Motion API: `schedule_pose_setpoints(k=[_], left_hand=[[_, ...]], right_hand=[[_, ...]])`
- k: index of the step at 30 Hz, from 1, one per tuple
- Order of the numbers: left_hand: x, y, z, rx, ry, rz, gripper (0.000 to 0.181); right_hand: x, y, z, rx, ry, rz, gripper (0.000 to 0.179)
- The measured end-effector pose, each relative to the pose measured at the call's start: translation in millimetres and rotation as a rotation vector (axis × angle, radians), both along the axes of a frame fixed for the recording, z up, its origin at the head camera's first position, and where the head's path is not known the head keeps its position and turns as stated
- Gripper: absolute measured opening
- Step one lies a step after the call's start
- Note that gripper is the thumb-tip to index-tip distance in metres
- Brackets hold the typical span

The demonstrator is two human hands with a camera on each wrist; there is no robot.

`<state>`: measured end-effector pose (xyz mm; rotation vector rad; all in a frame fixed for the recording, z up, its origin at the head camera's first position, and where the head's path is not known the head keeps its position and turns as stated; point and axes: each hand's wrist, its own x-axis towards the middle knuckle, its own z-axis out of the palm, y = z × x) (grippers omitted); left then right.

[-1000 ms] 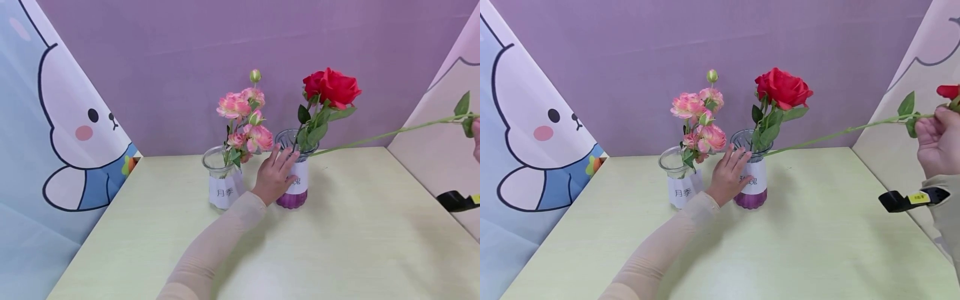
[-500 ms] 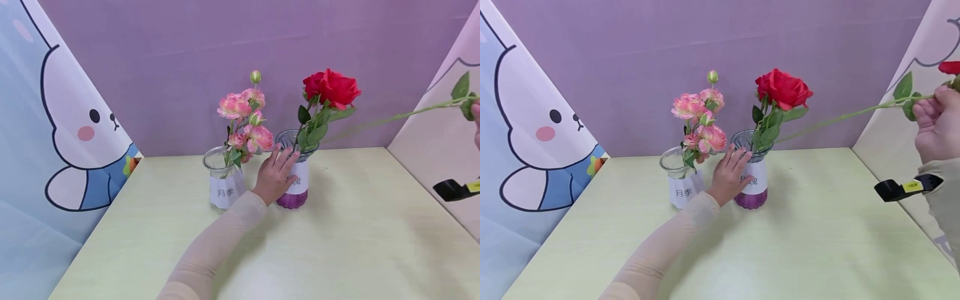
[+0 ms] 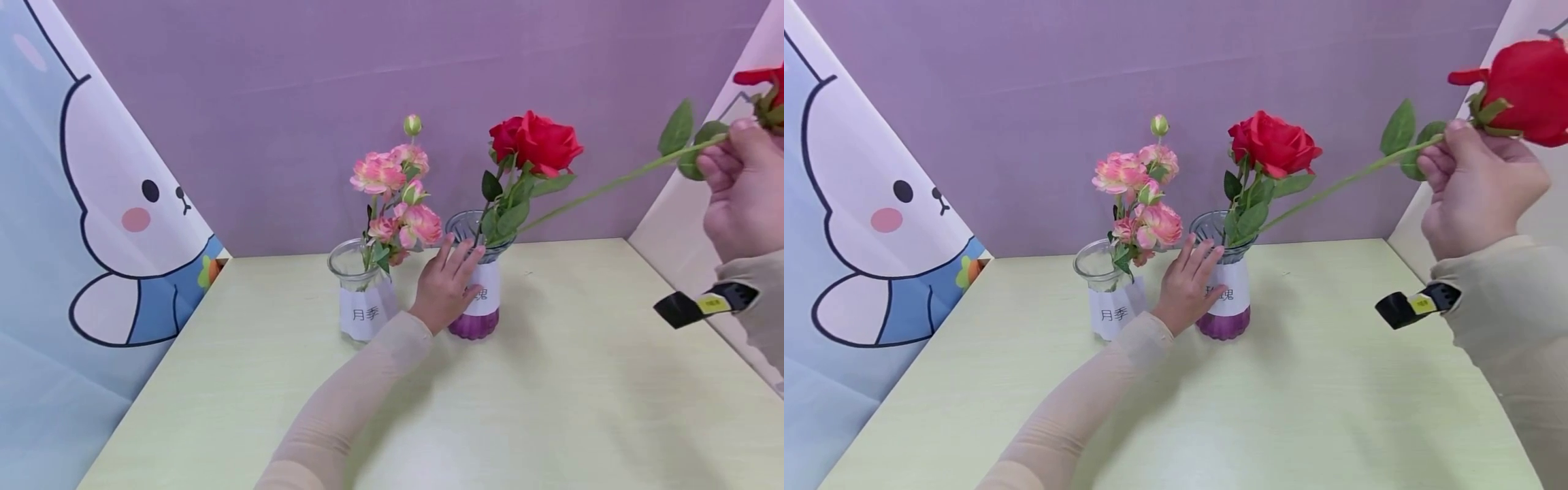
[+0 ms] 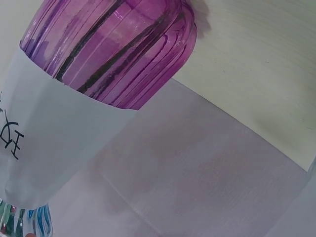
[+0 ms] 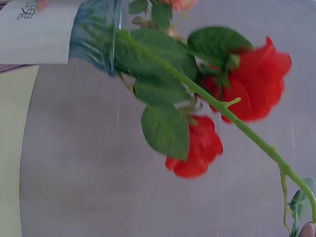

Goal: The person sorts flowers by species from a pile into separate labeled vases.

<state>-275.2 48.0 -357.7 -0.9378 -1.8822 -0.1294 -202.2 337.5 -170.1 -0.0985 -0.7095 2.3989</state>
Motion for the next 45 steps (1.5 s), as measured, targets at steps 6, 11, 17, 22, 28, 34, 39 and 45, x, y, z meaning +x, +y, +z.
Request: schedule_pose_setpoints(k=[6, 11, 17, 22, 28, 34, 39, 45], left_hand=[[0.0, -0.8, 1.2, 0.008, 0.0, -0.006, 0.061], [1.4, -1.9, -0.8, 0.024, -0.001, -0.025, 0.06], [0.9, -2.0, -0.6, 0.02, 0.007, -0.012, 0.061], [0.8, -1.7, -0.2, 0.029, 0.004, -0.01, 0.061], [2.2, -1.2, -0.6, 0.022, 0.005, -0.007, 0.061], [3.3, 0.0, 0.0, 0.018, -0.001, 0.005, 0.061], [4.4, 0.4, 0.8, 0.015, -0.01, 0.006, 0.06], [4.1, -0.5, 1.0, 0.007, -0.008, 0.015, 0.06]], right_hand=[[4.5, -27.8, 2.0, 0.093, 0.068, -0.021, 0.017], [11.9, -45.9, -1.8, 0.162, 0.058, 0.005, 0.028], [13.4, -59.4, -3.0, 0.22, 0.025, 0.045, 0.03], [9.1, -69.4, -5.4, 0.216, 0.001, 0.103, 0.03], [6.1, -80.2, -12.1, 0.228, -0.037, 0.143, 0.03], [3.7, -91.4, -20.1, 0.32, -0.084, 0.139, 0.029], [-2.8, -98.3, -25.7, 0.343, -0.095, 0.127, 0.022], [-6.5, -103.4, -29.4, 0.355, -0.124, 0.116, 0.024]])
